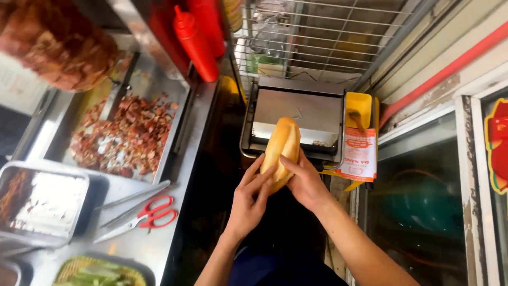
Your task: Preparing a Banh Mi sandwich and a food container with various ingredients at a food stall
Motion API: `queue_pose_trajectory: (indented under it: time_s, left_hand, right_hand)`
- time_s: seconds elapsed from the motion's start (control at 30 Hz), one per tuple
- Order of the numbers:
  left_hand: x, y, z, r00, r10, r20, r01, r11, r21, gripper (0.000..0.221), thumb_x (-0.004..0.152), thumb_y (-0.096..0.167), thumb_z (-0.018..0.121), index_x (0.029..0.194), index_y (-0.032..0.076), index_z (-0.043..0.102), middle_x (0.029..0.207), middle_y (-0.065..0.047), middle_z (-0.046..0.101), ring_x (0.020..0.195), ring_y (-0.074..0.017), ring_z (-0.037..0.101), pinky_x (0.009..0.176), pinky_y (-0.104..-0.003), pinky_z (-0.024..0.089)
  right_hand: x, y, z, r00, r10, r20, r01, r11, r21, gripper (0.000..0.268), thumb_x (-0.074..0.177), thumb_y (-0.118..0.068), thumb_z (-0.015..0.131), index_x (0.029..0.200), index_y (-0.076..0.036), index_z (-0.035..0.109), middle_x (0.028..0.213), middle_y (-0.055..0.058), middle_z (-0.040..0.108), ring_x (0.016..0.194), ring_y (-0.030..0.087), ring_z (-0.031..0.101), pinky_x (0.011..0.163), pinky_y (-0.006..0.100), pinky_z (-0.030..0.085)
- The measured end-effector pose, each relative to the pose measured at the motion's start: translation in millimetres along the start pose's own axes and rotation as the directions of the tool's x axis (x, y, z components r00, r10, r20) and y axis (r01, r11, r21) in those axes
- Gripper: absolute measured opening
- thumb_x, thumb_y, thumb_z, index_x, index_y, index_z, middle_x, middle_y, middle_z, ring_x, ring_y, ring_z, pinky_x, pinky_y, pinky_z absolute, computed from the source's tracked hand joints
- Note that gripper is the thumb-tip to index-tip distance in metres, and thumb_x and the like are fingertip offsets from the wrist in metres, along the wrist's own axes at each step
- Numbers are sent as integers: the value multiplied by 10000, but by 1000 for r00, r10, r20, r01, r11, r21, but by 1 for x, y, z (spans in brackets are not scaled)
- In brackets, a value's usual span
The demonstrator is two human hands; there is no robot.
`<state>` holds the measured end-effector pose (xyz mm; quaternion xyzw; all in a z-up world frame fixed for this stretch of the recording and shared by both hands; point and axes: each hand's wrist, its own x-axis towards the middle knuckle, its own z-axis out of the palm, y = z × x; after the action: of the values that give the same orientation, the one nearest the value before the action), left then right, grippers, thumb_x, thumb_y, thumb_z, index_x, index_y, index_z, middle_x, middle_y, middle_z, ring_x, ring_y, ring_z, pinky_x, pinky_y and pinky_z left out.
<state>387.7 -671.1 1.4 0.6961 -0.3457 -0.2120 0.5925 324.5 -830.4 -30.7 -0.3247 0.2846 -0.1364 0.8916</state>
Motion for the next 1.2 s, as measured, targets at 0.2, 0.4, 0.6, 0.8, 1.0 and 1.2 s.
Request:
queue_pose_trajectory:
  time_s: [0.2,0.4,0.6,0.8,1.0,1.2]
  left_hand:
    - [85,-58,39,929,-370,21,360,888,-287,992,820,175,841,1620,163,253,1545,-298,353,1186,-500,648,914,-510,635]
    - [145,-131,71,726,-669,162,629,549,-551,519,826,70,856,1279,-102,670,1087,-316,688,817,-453,762,729,-476,670]
    - [191,-197,82,570,-822,0,674,467,-573,555,808,53,860,1289,-122,646,1042,-364,691,746,-480,750,713,-505,655]
    - [227,-206,114,431,-900,-61,767,401,-501,422,792,61,805,1171,-46,654,924,-295,747,688,-343,725,701,-374,629]
    - [210,-232,136,305,-917,-256,763,397,-510,328,781,35,820,1046,-66,654,943,-292,767,707,-337,719,711,-371,621]
    - [200,-247,142,283,-924,-256,742,381,-552,291,820,16,792,1081,-19,670,933,-299,771,703,-340,730,599,-336,575]
  right_hand:
    - [65,-16,-54,966,-112,-235,101,993,-55,866,909,-112,714,1637,-166,249,1499,183,434,1292,336,558,1037,530,511]
    - [96,-76,-68,927,-59,-372,-9,984,-178,928,902,-283,714,1655,-187,179,1538,140,402,1349,302,510,1082,502,477]
    - [198,-52,-384,578,-503,-643,-432,480,-764,501,929,-423,750,1369,-197,670,1128,132,745,1036,305,726,917,429,567]
    - [277,-66,-476,844,-447,-296,-286,90,-954,689,819,-126,728,1482,-147,541,1385,170,639,1206,394,626,963,471,498]
    - [314,-132,-495,909,-370,189,81,-289,-954,354,999,-226,664,1312,-66,706,971,92,608,824,221,580,722,360,535]
    - [362,-155,-511,715,-697,55,-86,-166,-982,225,1023,-218,678,1019,-44,819,818,159,737,647,357,663,586,474,479]
